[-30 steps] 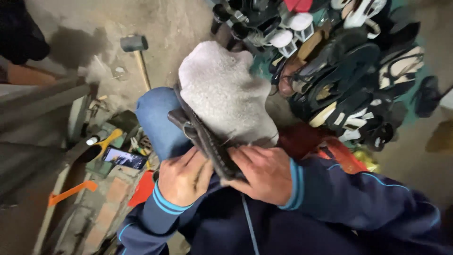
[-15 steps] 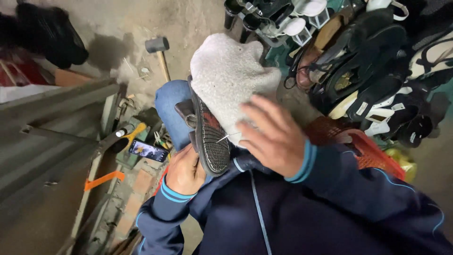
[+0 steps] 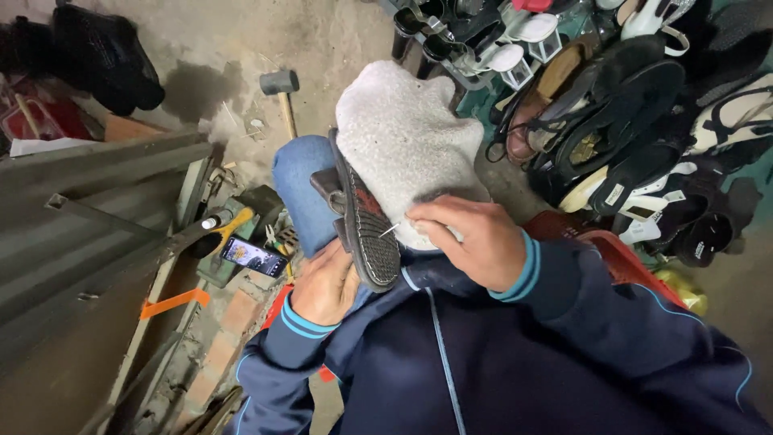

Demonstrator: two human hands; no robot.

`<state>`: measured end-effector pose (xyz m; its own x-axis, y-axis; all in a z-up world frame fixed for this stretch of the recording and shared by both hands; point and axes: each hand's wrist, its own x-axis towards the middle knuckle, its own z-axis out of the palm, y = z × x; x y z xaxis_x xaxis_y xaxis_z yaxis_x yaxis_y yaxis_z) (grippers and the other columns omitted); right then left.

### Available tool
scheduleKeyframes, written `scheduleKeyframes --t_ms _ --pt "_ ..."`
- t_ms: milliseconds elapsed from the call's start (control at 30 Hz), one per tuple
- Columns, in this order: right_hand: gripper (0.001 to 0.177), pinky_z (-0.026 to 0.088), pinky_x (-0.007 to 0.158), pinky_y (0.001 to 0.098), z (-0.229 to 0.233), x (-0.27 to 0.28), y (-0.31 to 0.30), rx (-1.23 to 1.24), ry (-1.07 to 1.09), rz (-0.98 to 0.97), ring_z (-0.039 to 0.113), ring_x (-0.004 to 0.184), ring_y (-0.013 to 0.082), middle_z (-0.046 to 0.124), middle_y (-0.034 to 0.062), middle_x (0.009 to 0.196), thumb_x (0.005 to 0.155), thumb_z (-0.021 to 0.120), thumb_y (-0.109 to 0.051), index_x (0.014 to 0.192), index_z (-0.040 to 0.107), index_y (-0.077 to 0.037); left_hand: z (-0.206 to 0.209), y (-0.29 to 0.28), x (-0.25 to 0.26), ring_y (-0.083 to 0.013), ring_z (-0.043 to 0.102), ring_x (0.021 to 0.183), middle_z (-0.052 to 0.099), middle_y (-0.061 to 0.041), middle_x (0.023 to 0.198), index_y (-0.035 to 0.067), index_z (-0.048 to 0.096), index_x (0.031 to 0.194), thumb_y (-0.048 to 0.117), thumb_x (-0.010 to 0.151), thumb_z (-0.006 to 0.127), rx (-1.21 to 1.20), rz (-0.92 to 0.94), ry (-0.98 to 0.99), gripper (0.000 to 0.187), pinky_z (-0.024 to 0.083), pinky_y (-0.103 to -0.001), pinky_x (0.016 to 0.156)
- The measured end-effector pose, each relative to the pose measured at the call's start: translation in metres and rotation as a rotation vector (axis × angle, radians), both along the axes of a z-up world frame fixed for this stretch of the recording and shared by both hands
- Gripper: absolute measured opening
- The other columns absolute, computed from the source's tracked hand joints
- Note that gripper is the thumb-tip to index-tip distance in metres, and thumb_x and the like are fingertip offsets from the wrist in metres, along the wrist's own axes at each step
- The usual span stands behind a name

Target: Hand-stitching the sole of a brown sandal using a needle and thread.

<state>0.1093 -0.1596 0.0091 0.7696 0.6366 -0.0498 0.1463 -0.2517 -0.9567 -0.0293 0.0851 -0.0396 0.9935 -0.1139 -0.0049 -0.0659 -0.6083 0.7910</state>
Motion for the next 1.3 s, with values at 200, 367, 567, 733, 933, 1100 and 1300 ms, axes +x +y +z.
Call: scheduleKeyframes --t_ms 200,367,567,733,933,1100,1300 --pt "0.027 0.064 0.079 0.0392 -0.003 -0.008 0.005 -0.12 -0.2 0.049 0.077 0.094 0.0276 0.079 0.0096 0.107 0.101 0.065 -0.008 0.127 0.071 -0.007 -0.001 -0.002 0.012 -0.0451 0.069 0.107 0.072 -0.022 0.121 0.0 0.07 0.122 0.015 0.104 0.057 0.012 -0.02 -0.043 0.028 0.061 -0.055 0.081" --pt "0.037 0.064 0.078 0.0349 0.004 -0.015 0.003 -0.166 -0.318 0.011 0.077 0.093 0.0227 0.079 0.007 0.11 0.099 0.067 -0.012 0.137 0.067 -0.011 0.023 -0.005 0.023 -0.0408 0.07 0.081 0.071 -0.015 0.089 0.004 0.072 0.095 0.023 0.101 0.063 0.104 0.029 -0.093 0.022 0.061 -0.048 0.064" --pt "0.039 0.062 0.064 0.0358 0.004 -0.024 0.03 -0.083 -0.365 -0.001 0.076 0.076 0.0235 0.079 0.0047 0.09 0.098 0.068 -0.012 0.136 0.068 -0.013 0.025 0.001 -0.002 -0.0242 0.052 0.042 0.051 0.0 0.052 0.017 0.06 0.064 0.036 0.098 0.062 0.319 0.296 -0.047 0.039 0.052 -0.034 0.047" --pt "0.031 0.061 0.065 0.0308 -0.001 -0.025 0.035 -0.088 -0.465 0.004 0.074 0.073 0.0179 0.079 -0.0009 0.09 0.1 0.067 -0.015 0.13 0.071 -0.015 0.031 -0.003 -0.012 -0.0203 0.038 0.031 0.038 0.0 0.038 0.016 0.051 0.053 0.042 0.096 0.06 0.271 0.463 0.042 0.051 0.041 -0.03 0.038" --pt "0.043 0.06 0.062 0.0377 0.008 -0.019 0.027 -0.189 -0.391 0.204 0.074 0.086 0.0275 0.074 0.0105 0.112 0.101 0.064 -0.029 0.141 0.061 -0.013 0.035 0.006 -0.018 -0.0381 0.066 0.054 0.065 -0.008 0.053 0.022 0.074 0.079 0.034 0.094 0.063 0.136 0.392 0.196 0.022 0.052 -0.04 0.046" --pt "0.102 0.059 0.077 0.0492 0.026 0.012 0.038 -0.217 -0.447 0.534 0.064 0.098 0.038 0.027 0.021 0.166 0.075 0.088 -0.026 0.162 0.035 -0.02 0.023 0.006 -0.014 -0.0488 0.066 0.1 0.074 -0.016 0.105 0.017 0.074 0.114 0.019 0.101 0.053 0.177 0.182 0.205 0.025 0.056 -0.06 0.058" --pt "0.116 0.057 0.08 0.0503 0.017 0.036 0.063 -0.223 -0.454 0.815 0.062 0.094 0.0372 0.016 0.0249 0.168 0.058 0.1 -0.032 0.156 0.04 -0.015 -0.005 0.016 -0.021 -0.0509 0.056 0.124 0.063 -0.019 0.142 0.009 0.062 0.141 0.018 0.103 0.055 -0.037 0.053 0.323 0.04 0.061 -0.063 0.07"
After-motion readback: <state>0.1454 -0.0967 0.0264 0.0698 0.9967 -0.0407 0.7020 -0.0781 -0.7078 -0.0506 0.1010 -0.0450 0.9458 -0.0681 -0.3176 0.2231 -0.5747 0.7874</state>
